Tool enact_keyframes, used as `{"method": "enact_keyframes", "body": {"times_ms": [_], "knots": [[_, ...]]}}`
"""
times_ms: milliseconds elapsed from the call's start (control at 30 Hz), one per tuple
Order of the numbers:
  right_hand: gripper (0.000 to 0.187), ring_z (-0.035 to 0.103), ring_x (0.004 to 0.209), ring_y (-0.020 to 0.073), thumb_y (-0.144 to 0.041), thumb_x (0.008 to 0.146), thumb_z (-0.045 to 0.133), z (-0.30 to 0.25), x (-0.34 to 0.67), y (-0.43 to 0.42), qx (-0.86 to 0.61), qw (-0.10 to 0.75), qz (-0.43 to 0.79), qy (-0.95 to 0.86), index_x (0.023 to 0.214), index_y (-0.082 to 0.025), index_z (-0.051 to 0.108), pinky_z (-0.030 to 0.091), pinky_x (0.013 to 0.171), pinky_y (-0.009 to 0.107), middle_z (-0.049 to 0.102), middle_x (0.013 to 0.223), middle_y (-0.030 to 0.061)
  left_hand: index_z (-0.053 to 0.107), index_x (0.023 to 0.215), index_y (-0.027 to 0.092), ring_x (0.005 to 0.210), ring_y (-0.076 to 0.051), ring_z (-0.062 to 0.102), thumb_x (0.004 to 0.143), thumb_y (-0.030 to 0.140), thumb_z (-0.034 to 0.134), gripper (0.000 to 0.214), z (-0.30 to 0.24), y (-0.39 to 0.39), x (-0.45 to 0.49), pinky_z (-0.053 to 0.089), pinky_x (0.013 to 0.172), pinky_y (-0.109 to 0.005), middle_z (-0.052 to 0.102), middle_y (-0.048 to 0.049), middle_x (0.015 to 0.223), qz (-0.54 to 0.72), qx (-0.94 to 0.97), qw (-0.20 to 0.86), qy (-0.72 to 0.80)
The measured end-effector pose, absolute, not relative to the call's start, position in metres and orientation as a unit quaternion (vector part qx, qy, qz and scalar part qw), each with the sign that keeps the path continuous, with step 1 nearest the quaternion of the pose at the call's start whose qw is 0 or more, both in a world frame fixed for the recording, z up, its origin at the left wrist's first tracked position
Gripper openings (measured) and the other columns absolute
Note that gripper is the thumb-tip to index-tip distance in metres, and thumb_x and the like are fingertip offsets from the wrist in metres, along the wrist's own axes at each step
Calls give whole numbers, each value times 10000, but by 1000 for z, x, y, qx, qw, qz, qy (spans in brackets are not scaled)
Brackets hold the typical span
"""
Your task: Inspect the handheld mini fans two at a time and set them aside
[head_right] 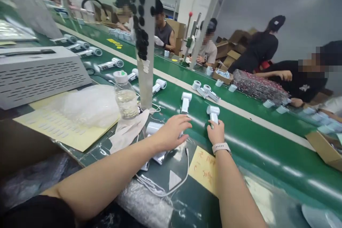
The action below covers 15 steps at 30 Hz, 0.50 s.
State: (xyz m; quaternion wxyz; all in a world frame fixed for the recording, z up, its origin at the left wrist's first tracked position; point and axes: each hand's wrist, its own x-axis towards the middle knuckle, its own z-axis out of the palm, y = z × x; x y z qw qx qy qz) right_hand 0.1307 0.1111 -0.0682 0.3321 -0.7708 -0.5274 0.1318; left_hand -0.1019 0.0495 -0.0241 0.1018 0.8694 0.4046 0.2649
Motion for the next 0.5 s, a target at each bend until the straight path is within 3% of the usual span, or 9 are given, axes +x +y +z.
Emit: {"method": "enact_keyframes", "body": {"times_ms": [67, 167, 233, 333, 400, 500], "knots": [[239, 512, 1273, 289, -308, 928, 648, -60, 111, 141, -784, 279, 131, -539, 1129, -182, 674, 393, 1085, 516, 556, 1384, 106, 624, 1225, 173, 1379, -309, 462, 873, 266, 641, 364, -29, 48, -101, 368, 1138, -478, 561, -124, 1445, 219, 880, 77, 415], [338, 527, 1260, 293, -424, 965, 610, -59, 60, 173, -790, 231, 123, -555, 1211, -194, 638, 413, 1069, 540, 551, 1397, 111, 655, 1160, 151, 1188, -293, 600, 904, 323, 612, 312, -31, 48, -99, 442, 1040, -461, 679, -123, 1238, 153, 887, 77, 428], [471, 454, 1332, 360, -474, 905, 675, -65, 25, 184, -787, 221, 114, -564, 1241, -149, 626, 369, 1093, 576, 443, 1496, 179, 679, 1089, 137, 1085, -284, 630, 908, 344, 602, 285, -31, 47, -99, 467, 990, -448, 704, -120, 1120, 140, 888, 73, 432], [557, 354, 1383, 451, -404, 798, 790, -69, -3, 188, -778, 233, 103, -574, 1218, -73, 633, 315, 1109, 608, 282, 1569, 283, 677, 1094, 116, 1079, -304, 623, 907, 355, 599, 313, -34, 46, -100, 484, 975, -469, 687, -142, 1134, 146, 880, 77, 446], [442, 433, 1338, 398, -351, 828, 766, -66, 1, 184, -765, 255, 110, -582, 1178, -107, 648, 366, 1082, 588, 405, 1512, 226, 657, 1155, 123, 1162, -327, 593, 882, 329, 636, 343, -36, 46, -101, 441, 1061, -521, 663, -151, 1197, 176, 873, 97, 444], [282, 619, 1105, 251, -380, 924, 676, -57, 27, 166, -718, 317, 117, -609, 1105, -164, 660, 504, 959, 481, 637, 1245, 96, 637, 1191, 171, 1351, -350, 469, 811, 231, 688, 388, -36, 47, -103, 332, 1180, -548, 584, -162, 1345, 283, 842, 159, 431]]}}
